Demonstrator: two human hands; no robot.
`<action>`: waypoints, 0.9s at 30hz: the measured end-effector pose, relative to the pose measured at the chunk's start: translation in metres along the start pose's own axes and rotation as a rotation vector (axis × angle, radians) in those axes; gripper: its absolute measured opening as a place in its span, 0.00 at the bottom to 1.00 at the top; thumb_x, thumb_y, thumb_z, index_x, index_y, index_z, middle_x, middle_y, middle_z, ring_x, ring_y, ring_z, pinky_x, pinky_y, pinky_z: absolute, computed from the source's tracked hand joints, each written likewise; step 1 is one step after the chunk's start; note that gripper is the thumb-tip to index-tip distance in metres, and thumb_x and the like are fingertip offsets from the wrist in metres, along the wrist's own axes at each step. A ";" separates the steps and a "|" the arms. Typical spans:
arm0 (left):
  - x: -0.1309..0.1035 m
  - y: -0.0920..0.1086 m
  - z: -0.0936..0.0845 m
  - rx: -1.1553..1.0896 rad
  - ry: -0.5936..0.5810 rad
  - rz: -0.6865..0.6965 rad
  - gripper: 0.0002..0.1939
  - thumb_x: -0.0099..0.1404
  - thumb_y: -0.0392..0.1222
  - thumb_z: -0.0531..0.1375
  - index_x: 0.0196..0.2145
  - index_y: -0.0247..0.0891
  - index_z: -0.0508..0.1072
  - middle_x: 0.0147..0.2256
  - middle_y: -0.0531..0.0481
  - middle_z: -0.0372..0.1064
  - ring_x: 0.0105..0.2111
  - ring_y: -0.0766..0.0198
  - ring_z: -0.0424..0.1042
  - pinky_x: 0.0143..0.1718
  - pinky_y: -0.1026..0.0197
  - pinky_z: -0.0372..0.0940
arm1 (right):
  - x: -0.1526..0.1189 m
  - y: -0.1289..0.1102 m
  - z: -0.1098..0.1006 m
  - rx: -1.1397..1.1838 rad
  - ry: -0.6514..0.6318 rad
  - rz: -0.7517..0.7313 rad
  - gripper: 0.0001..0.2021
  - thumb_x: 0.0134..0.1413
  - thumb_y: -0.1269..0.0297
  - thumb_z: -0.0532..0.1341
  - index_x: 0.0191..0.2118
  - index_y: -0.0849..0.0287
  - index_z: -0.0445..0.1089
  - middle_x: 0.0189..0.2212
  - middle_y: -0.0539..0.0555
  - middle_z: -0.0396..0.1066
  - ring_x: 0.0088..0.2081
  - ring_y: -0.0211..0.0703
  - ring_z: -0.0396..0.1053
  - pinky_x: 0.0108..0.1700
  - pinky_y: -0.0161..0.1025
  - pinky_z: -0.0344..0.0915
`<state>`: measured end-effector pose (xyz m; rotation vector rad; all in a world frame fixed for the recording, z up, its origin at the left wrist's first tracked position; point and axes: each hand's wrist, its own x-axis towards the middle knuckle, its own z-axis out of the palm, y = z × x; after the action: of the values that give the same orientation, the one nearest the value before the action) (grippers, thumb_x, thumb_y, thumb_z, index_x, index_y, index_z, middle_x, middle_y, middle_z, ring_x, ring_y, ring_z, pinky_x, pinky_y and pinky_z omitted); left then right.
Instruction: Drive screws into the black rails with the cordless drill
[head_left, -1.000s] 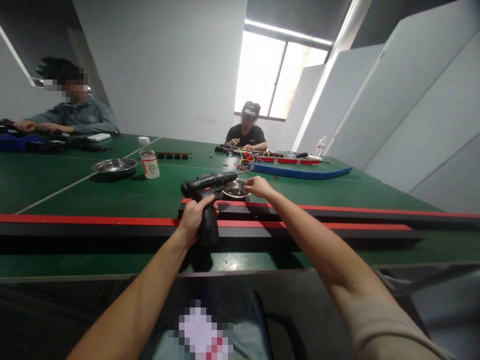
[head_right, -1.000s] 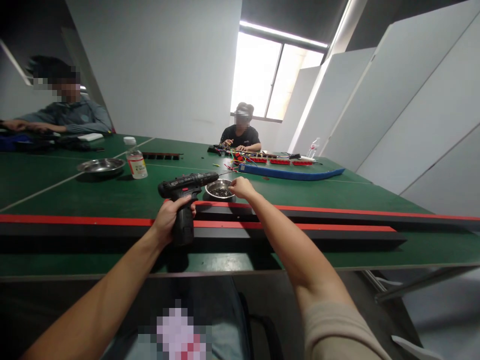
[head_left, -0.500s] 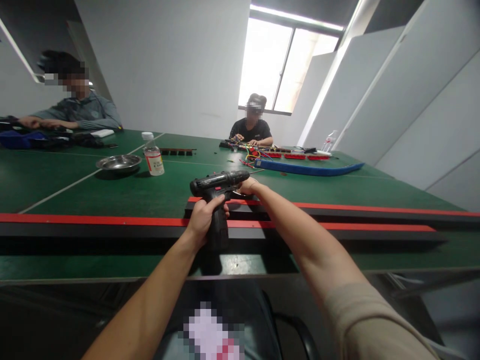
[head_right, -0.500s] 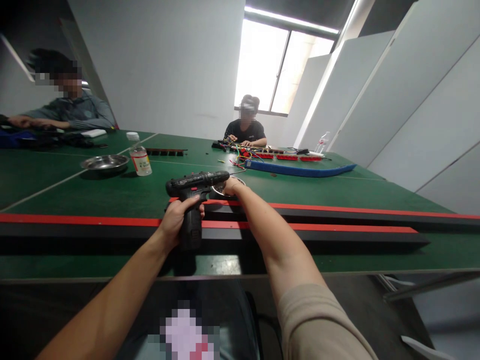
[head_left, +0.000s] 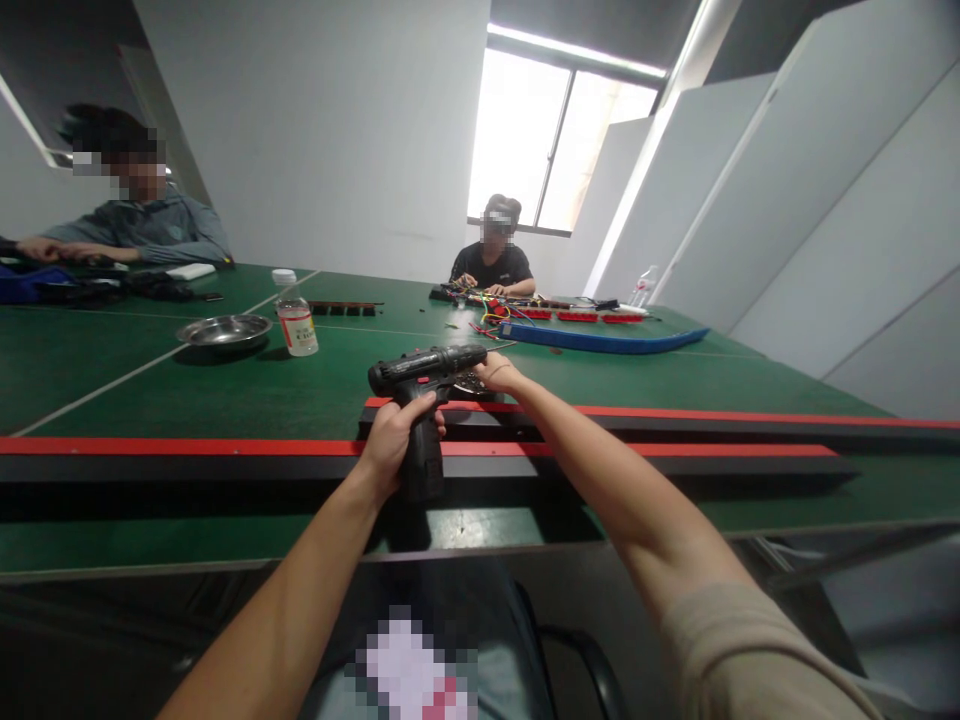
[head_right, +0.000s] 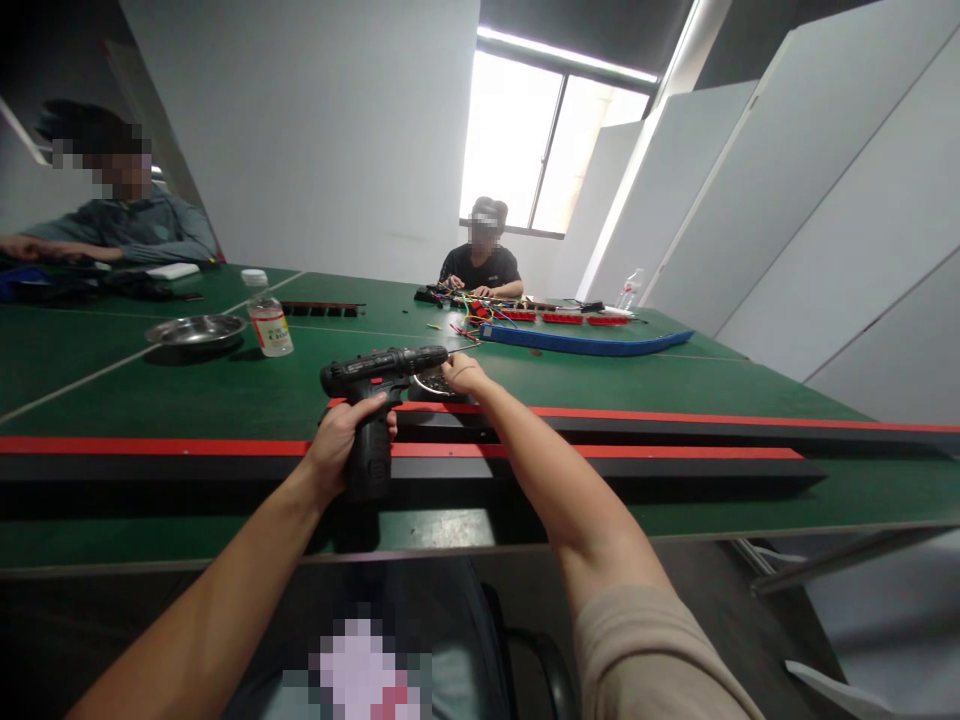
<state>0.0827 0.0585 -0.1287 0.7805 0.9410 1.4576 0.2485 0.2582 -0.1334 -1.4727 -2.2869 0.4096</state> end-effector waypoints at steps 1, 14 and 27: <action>0.000 0.001 0.000 0.003 -0.009 -0.003 0.15 0.56 0.47 0.70 0.33 0.31 0.75 0.25 0.48 0.73 0.23 0.67 0.72 0.25 0.66 0.66 | -0.008 0.000 -0.002 0.060 0.009 -0.008 0.16 0.67 0.56 0.56 0.50 0.60 0.74 0.43 0.56 0.77 0.42 0.44 0.72 0.45 0.35 0.66; -0.007 0.004 -0.003 0.125 -0.174 -0.121 0.16 0.58 0.48 0.70 0.33 0.30 0.75 0.27 0.46 0.74 0.22 0.65 0.73 0.23 0.65 0.68 | -0.169 0.048 -0.049 0.771 0.279 0.047 0.22 0.55 0.41 0.64 0.30 0.59 0.72 0.22 0.50 0.67 0.25 0.37 0.62 0.29 0.35 0.58; -0.015 0.006 -0.004 0.283 -0.204 -0.147 0.17 0.58 0.50 0.69 0.33 0.31 0.77 0.27 0.43 0.74 0.24 0.63 0.74 0.23 0.66 0.67 | -0.167 0.066 -0.040 0.999 0.417 0.136 0.24 0.50 0.38 0.65 0.29 0.58 0.66 0.23 0.49 0.66 0.24 0.35 0.60 0.27 0.34 0.57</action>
<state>0.0776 0.0434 -0.1246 1.0243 1.0356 1.1078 0.3827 0.1336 -0.1543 -1.0298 -1.3049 0.9884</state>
